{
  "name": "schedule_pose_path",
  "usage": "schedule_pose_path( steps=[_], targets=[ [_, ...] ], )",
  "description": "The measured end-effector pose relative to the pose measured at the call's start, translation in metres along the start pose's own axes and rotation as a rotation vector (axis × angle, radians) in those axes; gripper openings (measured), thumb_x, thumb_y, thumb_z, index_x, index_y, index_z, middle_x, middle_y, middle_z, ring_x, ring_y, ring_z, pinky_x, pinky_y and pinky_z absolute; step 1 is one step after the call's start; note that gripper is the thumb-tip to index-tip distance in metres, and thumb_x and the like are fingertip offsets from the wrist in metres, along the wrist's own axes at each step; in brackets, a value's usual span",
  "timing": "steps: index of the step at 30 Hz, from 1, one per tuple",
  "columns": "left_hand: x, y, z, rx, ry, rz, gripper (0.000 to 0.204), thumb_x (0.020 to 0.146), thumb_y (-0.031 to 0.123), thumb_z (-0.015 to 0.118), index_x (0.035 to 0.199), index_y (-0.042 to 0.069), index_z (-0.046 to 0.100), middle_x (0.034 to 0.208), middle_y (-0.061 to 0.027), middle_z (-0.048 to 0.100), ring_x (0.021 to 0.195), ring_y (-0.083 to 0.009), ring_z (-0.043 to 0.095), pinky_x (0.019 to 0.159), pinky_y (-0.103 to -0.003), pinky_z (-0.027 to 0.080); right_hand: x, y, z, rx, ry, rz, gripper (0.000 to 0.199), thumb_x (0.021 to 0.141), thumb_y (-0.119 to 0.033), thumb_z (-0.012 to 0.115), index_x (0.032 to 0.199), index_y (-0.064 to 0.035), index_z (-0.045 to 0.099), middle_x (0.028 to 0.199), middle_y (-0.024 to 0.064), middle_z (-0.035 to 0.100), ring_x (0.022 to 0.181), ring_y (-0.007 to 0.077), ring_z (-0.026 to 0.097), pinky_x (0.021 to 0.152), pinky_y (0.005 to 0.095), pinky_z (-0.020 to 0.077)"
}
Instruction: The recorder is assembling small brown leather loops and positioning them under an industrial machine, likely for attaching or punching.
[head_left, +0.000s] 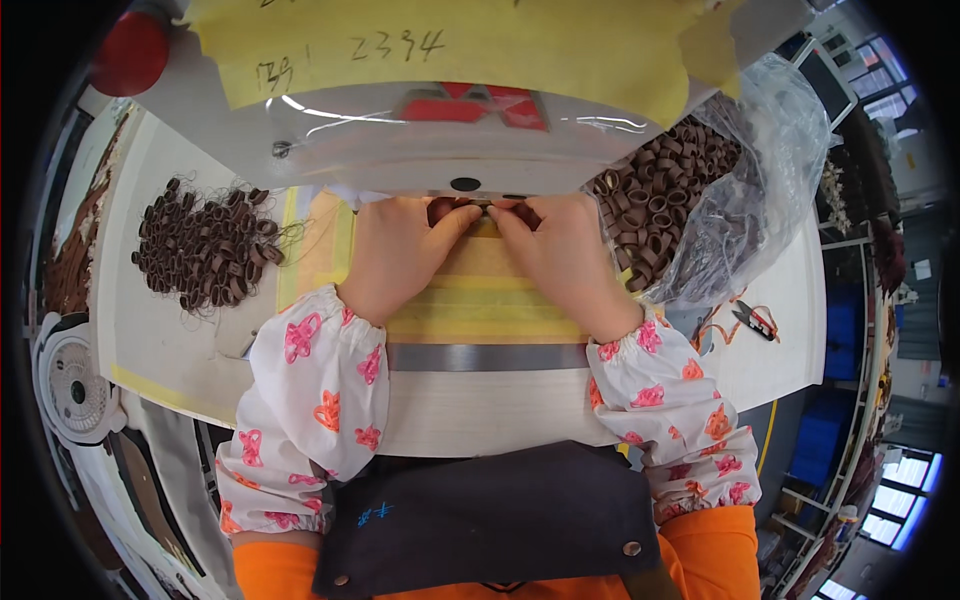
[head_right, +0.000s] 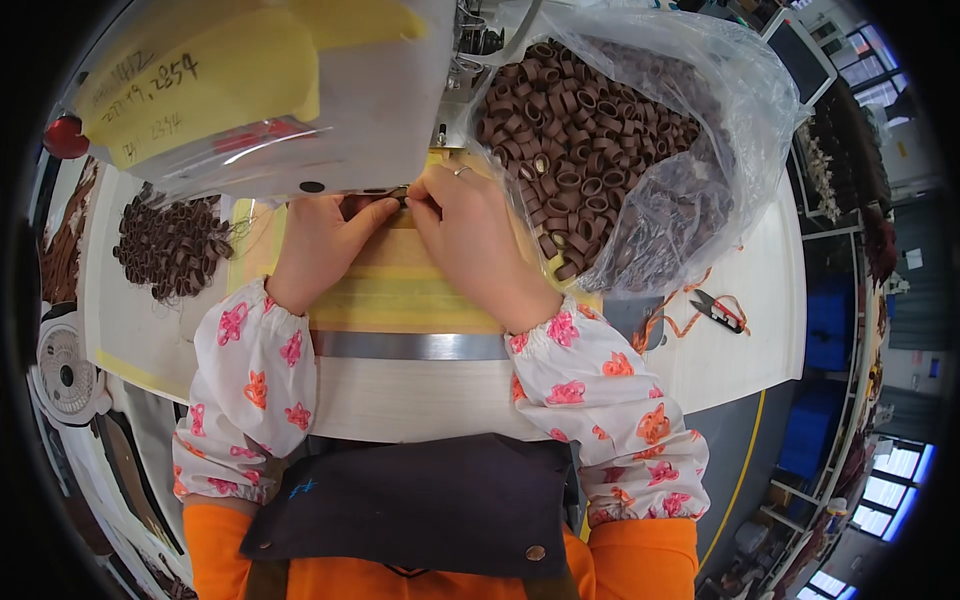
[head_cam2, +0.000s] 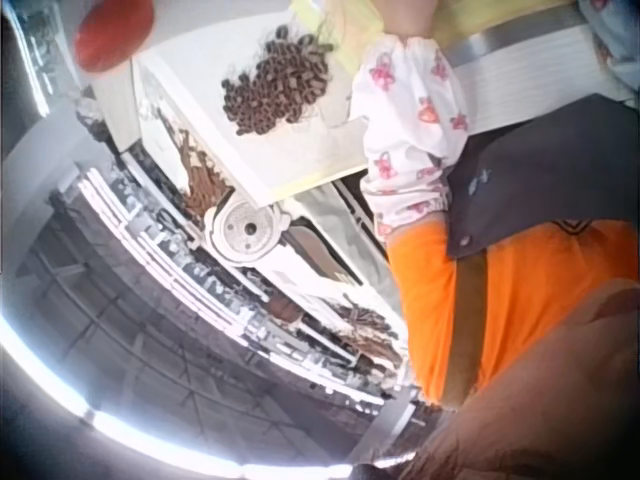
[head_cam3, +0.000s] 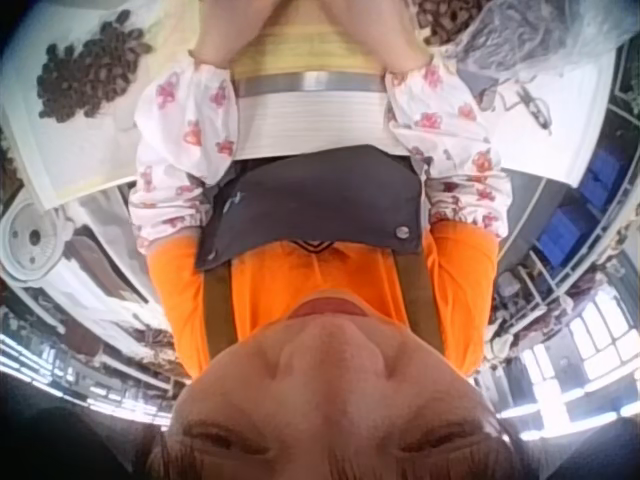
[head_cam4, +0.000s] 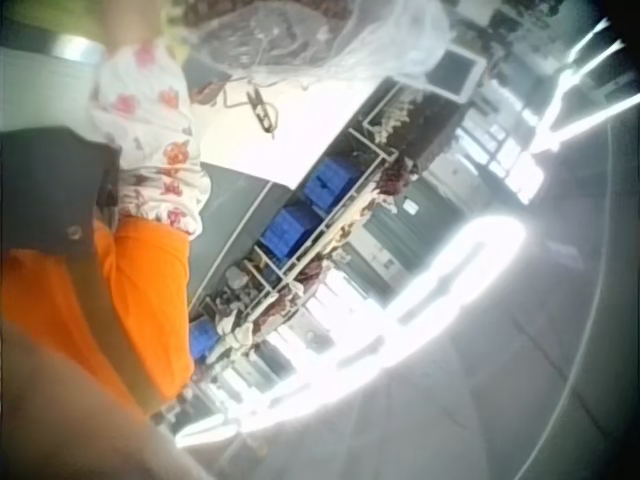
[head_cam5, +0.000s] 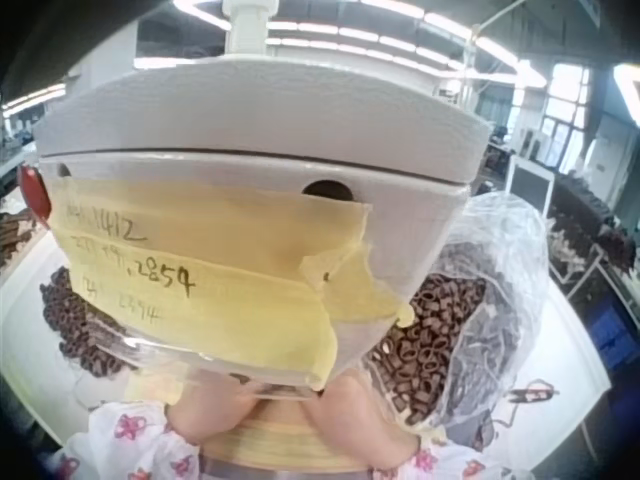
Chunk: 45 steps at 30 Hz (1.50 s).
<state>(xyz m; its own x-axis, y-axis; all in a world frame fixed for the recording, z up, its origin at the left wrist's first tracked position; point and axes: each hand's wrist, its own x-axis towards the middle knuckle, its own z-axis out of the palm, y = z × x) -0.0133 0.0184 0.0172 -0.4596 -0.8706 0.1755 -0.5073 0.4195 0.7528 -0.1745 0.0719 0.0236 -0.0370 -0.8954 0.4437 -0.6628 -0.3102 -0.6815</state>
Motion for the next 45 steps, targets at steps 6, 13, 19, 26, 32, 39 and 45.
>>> schedule_pose_path(
  steps=[6, 13, 19, 26, 32, 39, 45],
  targets=[
    [0.002, -0.001, -0.002, -0.105, -0.057, -0.175, 0.027, 0.083, 0.025, 0.066, 0.096, 0.002, 0.067, 0.079, -0.0024, 0.068, 0.067, -0.0051, 0.054, 0.062, -0.023, 0.044, 0.002, 0.001, 0.003, -0.035, 0.004, -0.034, 0.005, 0.073, 0.001, 0.06, 0.075, 0.0016, 0.055, 0.071, 0.0161, 0.058, 0.068, 0.0343, 0.057, 0.059, 0.0395, 0.0444],
    [0.005, -0.01, 0.004, -0.094, 0.051, -0.003, 0.022, 0.077, 0.027, 0.066, 0.087, 0.007, 0.069, 0.07, -0.0096, 0.065, 0.061, -0.0242, 0.06, 0.057, -0.032, 0.046, 0.004, -0.002, 0.003, -0.057, 0.033, -0.043, 0.005, 0.074, 0.002, 0.06, 0.075, 0.0025, 0.055, 0.072, 0.0174, 0.058, 0.069, 0.0352, 0.057, 0.059, 0.0404, 0.0449],
    [0.007, -0.011, -0.001, -0.069, -0.011, -0.002, 0.025, 0.08, 0.031, 0.064, 0.087, 0.008, 0.069, 0.07, -0.0089, 0.065, 0.061, -0.0237, 0.059, 0.057, -0.032, 0.045, 0.004, -0.003, 0.004, -0.078, 0.026, -0.03, 0.005, 0.074, 0.002, 0.06, 0.075, 0.0035, 0.055, 0.073, 0.0182, 0.059, 0.069, 0.0357, 0.057, 0.059, 0.0408, 0.0451],
    [0.008, -0.007, -0.008, 0.006, -0.113, -0.082, 0.025, 0.083, 0.034, 0.06, 0.091, 0.011, 0.068, 0.074, -0.0059, 0.065, 0.064, -0.021, 0.059, 0.058, -0.031, 0.045, 0.006, -0.001, 0.002, -0.103, -0.004, -0.035, 0.007, 0.073, 0.002, 0.06, 0.074, 0.0045, 0.054, 0.073, 0.0196, 0.059, 0.068, 0.0366, 0.057, 0.059, 0.0411, 0.0456],
    [0.012, 0.007, -0.016, 0.075, -0.229, -0.183, 0.027, 0.084, 0.035, 0.058, 0.091, 0.011, 0.068, 0.073, -0.0049, 0.064, 0.065, -0.02, 0.059, 0.061, -0.028, 0.045, 0.009, 0.001, 0.0, -0.104, -0.036, 0.034, 0.01, 0.073, 0.0, 0.061, 0.072, 0.0043, 0.053, 0.068, 0.0205, 0.058, 0.063, 0.0378, 0.057, 0.055, 0.0409, 0.0453],
    [0.013, -0.01, -0.014, -0.081, -0.18, -0.162, 0.038, 0.082, 0.042, 0.062, 0.076, 0.005, 0.06, 0.06, 0.0001, 0.053, 0.057, -0.0088, 0.046, 0.055, -0.026, 0.038, 0.014, 0.003, 0.003, -0.035, -0.041, 0.066, 0.011, 0.072, -0.002, 0.063, 0.072, 0.0037, 0.053, 0.066, 0.0195, 0.058, 0.062, 0.0356, 0.058, 0.054, 0.0398, 0.0453],
    [0.011, -0.009, -0.009, -0.074, -0.171, -0.203, 0.027, 0.083, 0.033, 0.063, 0.086, 0.006, 0.064, 0.067, 0.003, 0.057, 0.063, -0.0066, 0.048, 0.059, -0.024, 0.039, 0.013, 0.004, 0.0, -0.041, -0.074, 0.056, 0.01, 0.072, -0.003, 0.062, 0.071, 0.0033, 0.054, 0.065, 0.0189, 0.059, 0.061, 0.0351, 0.058, 0.054, 0.0392, 0.0456]
  ],
)
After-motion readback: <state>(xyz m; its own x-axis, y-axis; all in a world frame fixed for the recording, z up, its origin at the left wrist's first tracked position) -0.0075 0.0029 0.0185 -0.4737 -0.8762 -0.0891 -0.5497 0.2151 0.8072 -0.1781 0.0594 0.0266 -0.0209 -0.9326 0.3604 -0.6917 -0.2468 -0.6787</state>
